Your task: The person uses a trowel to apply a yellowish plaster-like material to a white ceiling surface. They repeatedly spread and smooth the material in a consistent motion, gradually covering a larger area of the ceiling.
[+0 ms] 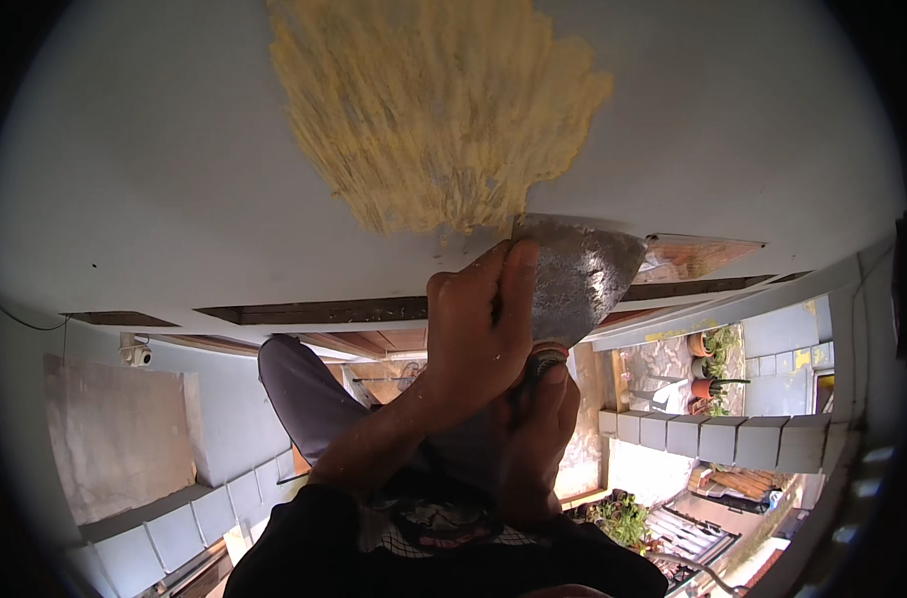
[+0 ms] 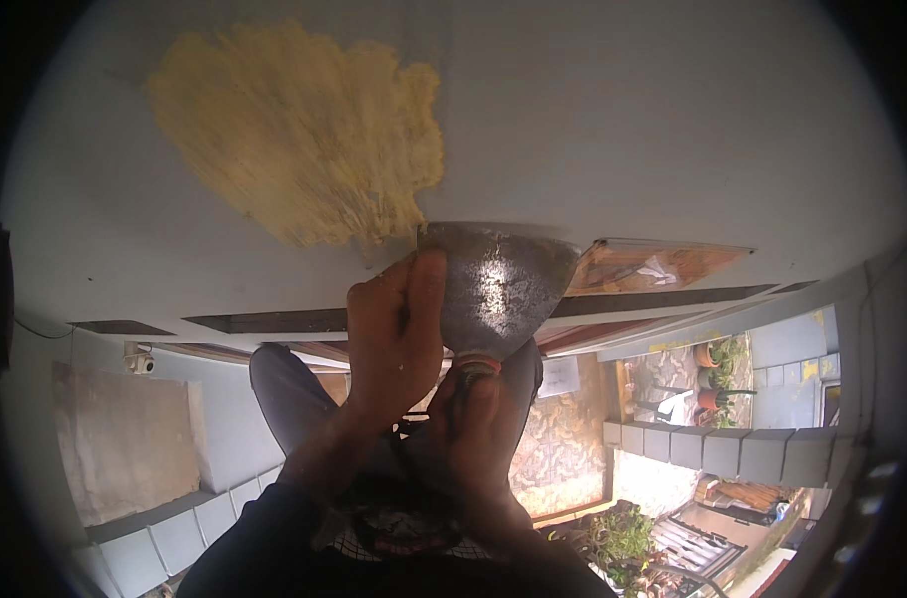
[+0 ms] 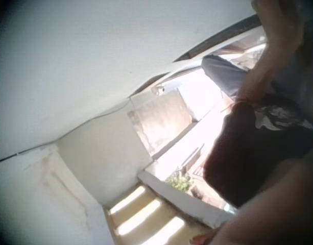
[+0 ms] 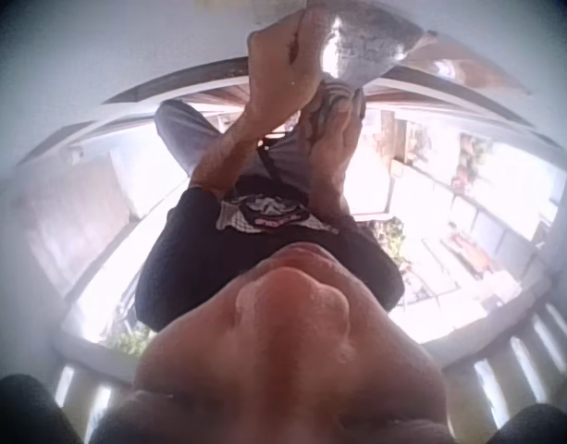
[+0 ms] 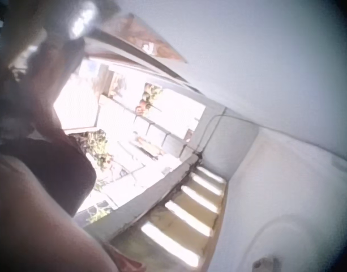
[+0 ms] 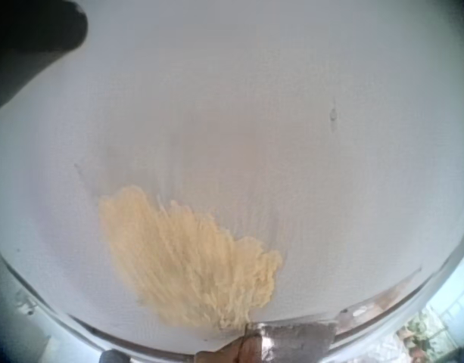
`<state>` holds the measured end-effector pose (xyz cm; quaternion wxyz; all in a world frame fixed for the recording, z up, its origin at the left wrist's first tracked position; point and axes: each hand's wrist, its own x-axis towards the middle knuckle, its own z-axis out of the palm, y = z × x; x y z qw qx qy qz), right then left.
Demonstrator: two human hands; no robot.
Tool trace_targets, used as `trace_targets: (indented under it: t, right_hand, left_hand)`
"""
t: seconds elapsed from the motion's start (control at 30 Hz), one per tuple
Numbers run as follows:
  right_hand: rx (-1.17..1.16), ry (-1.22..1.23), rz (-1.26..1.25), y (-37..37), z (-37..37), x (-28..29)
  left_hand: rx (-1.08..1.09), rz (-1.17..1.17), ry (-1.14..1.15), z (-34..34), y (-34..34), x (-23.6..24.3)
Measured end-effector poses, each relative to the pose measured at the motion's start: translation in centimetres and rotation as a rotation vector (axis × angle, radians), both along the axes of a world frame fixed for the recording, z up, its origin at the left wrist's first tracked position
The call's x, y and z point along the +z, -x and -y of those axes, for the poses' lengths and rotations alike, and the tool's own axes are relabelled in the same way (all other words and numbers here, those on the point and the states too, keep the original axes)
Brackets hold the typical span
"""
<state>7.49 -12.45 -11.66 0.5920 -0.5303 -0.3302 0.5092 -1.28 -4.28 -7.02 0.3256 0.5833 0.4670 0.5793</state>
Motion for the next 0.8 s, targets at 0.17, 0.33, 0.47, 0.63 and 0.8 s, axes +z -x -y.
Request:
trace_targets:
  t: [0.17,0.33,0.47,0.63,0.8]
  right_hand:
    - [0.075,-0.078,0.224,-0.4,-0.3,-1.9]
    - [-0.097,-0.096,0.001,1.0,-1.4,-1.1]
    - [-0.053,-0.150,0.168,0.3,-0.3,-2.3]
    - [0.019,-0.181,0.376,0.0,-0.9,-2.1]
    - [0.001,-0.155,0.181,0.4,-1.9,-1.7]
  left_hand:
    - [-0.007,-0.022,-0.012,-0.3,0.4,-1.0]
    - [0.029,-0.034,-0.117,-1.1,0.0,1.0]
    - [-0.002,-0.029,-0.075,-0.2,-0.3,-1.0]
    - [0.039,-0.045,0.035,0.2,-0.3,-1.5]
    - [0.059,-0.097,-0.066,-0.8,-0.4,-0.6]
